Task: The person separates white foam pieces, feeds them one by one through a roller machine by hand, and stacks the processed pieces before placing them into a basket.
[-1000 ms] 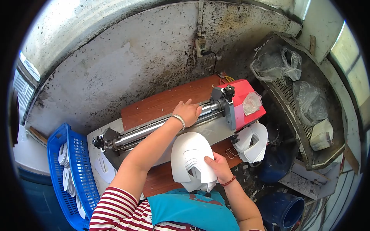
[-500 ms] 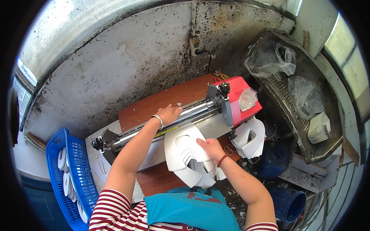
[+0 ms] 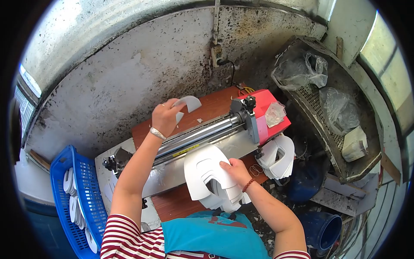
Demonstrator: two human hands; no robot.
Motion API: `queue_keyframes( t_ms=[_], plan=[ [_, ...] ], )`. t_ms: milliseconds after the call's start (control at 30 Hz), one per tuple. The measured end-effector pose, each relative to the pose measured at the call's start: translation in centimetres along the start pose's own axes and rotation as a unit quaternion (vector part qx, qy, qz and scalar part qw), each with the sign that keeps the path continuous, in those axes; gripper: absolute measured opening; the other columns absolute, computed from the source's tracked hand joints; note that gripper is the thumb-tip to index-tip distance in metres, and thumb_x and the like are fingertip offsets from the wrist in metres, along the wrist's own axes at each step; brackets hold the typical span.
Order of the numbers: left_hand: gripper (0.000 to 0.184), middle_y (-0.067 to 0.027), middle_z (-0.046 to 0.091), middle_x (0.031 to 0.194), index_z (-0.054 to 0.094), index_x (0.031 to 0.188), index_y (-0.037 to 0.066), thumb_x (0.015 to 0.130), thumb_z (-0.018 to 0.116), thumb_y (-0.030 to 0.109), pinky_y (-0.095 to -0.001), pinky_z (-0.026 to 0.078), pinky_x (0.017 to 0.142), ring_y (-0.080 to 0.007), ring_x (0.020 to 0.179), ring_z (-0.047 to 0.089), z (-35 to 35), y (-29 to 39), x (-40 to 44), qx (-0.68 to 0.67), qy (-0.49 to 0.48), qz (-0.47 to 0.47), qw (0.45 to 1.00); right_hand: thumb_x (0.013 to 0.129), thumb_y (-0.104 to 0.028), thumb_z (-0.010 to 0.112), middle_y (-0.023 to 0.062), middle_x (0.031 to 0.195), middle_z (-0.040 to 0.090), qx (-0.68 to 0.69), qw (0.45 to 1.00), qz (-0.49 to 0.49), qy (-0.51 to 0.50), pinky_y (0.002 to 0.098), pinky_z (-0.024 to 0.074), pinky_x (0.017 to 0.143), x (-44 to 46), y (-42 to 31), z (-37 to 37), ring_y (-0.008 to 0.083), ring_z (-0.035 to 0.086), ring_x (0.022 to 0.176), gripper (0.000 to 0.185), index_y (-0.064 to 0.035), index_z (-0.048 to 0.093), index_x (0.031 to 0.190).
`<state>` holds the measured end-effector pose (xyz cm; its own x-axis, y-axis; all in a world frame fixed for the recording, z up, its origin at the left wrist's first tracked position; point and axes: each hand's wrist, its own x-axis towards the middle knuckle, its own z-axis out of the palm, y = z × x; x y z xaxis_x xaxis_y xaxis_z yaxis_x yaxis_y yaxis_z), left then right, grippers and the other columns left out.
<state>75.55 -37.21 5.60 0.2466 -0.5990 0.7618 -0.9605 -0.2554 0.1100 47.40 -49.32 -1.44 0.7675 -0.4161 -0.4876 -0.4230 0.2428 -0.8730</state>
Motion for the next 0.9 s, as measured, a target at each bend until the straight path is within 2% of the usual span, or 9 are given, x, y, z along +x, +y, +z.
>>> queue_keyframes(
  t_ms=[67, 167, 400, 433, 500, 600, 633, 733, 900],
  plan=[
    [0.031, -0.0140, 0.065, 0.091, 0.064, 0.110, 0.011, 0.080, 0.055, 0.012, -0.0403, 0.047, 0.076, -0.0337, 0.081, 0.061, 2.1, -0.4, -2.3, -0.074, -0.220, -0.067, 0.970, 0.087, -0.024, 0.061, 0.0033, 0.078, 0.062, -0.011, 1.000, -0.005, 0.002, 0.0236, 0.0452, 0.059, 1.1, -0.2, 0.5, 0.0078, 0.054, 0.065, 0.026, 0.0019, 0.061, 0.090],
    [0.025, -0.0181, 0.062, 0.102, 0.064, 0.097, 0.007, 0.074, 0.057, 0.015, -0.0391, 0.045, 0.084, -0.0344, 0.092, 0.060, 4.0, -0.5, -2.6, -0.235, -0.462, -0.307, 0.798, 0.087, -0.024, 0.061, 0.0040, 0.080, 0.062, 0.044, 0.999, -0.020, -0.013, 0.0238, 0.0468, 0.060, 1.5, -0.6, 1.3, 0.0078, 0.056, 0.067, 0.026, 0.0020, 0.060, 0.092],
    [0.031, -0.0151, 0.062, 0.096, 0.057, 0.105, 0.008, 0.075, 0.053, 0.002, -0.0366, 0.047, 0.078, -0.0310, 0.085, 0.061, 1.9, -2.9, -0.8, -0.266, -0.110, -0.263, 0.921, 0.084, -0.018, 0.063, 0.0065, 0.088, 0.063, -0.001, 1.000, -0.028, -0.001, 0.0244, 0.0492, 0.066, -0.6, 0.2, -0.8, 0.0091, 0.059, 0.074, 0.026, 0.0026, 0.058, 0.098],
    [0.031, -0.0151, 0.062, 0.096, 0.057, 0.105, 0.008, 0.075, 0.053, 0.002, -0.0366, 0.047, 0.078, -0.0310, 0.085, 0.061, 1.1, -2.5, -0.3, -0.264, -0.110, -0.263, 0.921, 0.084, -0.021, 0.064, 0.0050, 0.082, 0.063, 0.005, 0.999, -0.030, 0.016, 0.0242, 0.0477, 0.062, 0.0, 0.9, -1.0, 0.0085, 0.057, 0.069, 0.025, 0.0022, 0.060, 0.092],
    [0.031, -0.0108, 0.062, 0.095, 0.062, 0.105, 0.015, 0.078, 0.053, 0.002, -0.0380, 0.050, 0.071, -0.0294, 0.076, 0.062, -1.0, -0.8, 1.1, 0.038, -0.106, -0.184, 0.976, 0.084, -0.023, 0.064, 0.0042, 0.078, 0.062, -0.012, 0.999, -0.034, 0.033, 0.0245, 0.0465, 0.059, 0.7, 0.5, -0.5, 0.0083, 0.055, 0.066, 0.025, 0.0017, 0.060, 0.088],
    [0.029, -0.0098, 0.062, 0.097, 0.066, 0.103, 0.015, 0.077, 0.055, 0.006, -0.0406, 0.050, 0.070, -0.0302, 0.076, 0.062, 0.7, -1.3, -0.7, 0.029, -0.111, -0.086, 0.990, 0.085, -0.028, 0.063, 0.0026, 0.070, 0.060, -0.046, 0.995, -0.063, 0.062, 0.0257, 0.0437, 0.054, 2.6, 0.2, 0.6, 0.0083, 0.052, 0.059, 0.030, 0.0005, 0.061, 0.079],
    [0.021, -0.0099, 0.062, 0.094, 0.068, 0.093, 0.013, 0.078, 0.055, 0.007, -0.0405, 0.050, 0.071, -0.0309, 0.078, 0.061, 1.5, -0.6, -1.5, -0.016, -0.187, -0.129, 0.974, 0.085, -0.030, 0.063, 0.0027, 0.069, 0.060, -0.055, 0.995, -0.052, 0.059, 0.0260, 0.0435, 0.054, 3.2, 0.1, 0.8, 0.0084, 0.051, 0.059, 0.031, 0.0003, 0.060, 0.078],
    [0.031, -0.0167, 0.060, 0.113, 0.064, 0.110, 0.009, 0.080, 0.056, 0.013, -0.0353, 0.048, 0.082, -0.0319, 0.094, 0.061, 5.1, -1.8, -3.1, -0.176, -0.485, -0.260, 0.816, 0.085, -0.034, 0.062, 0.0031, 0.070, 0.059, -0.043, 0.997, -0.042, 0.044, 0.0257, 0.0435, 0.054, 3.7, -0.2, 1.1, 0.0089, 0.051, 0.059, 0.034, -0.0001, 0.060, 0.079],
    [0.042, -0.0192, 0.061, 0.111, 0.056, 0.119, 0.006, 0.077, 0.057, 0.009, -0.0337, 0.046, 0.084, -0.0258, 0.095, 0.061, 5.2, -4.2, -3.0, -0.271, -0.241, -0.354, 0.862, 0.083, -0.032, 0.065, 0.0065, 0.078, 0.063, -0.035, 0.997, -0.068, -0.016, 0.0256, 0.0468, 0.059, 0.3, -0.8, 0.0, 0.0110, 0.058, 0.067, 0.033, 0.0003, 0.061, 0.085]
  ],
)
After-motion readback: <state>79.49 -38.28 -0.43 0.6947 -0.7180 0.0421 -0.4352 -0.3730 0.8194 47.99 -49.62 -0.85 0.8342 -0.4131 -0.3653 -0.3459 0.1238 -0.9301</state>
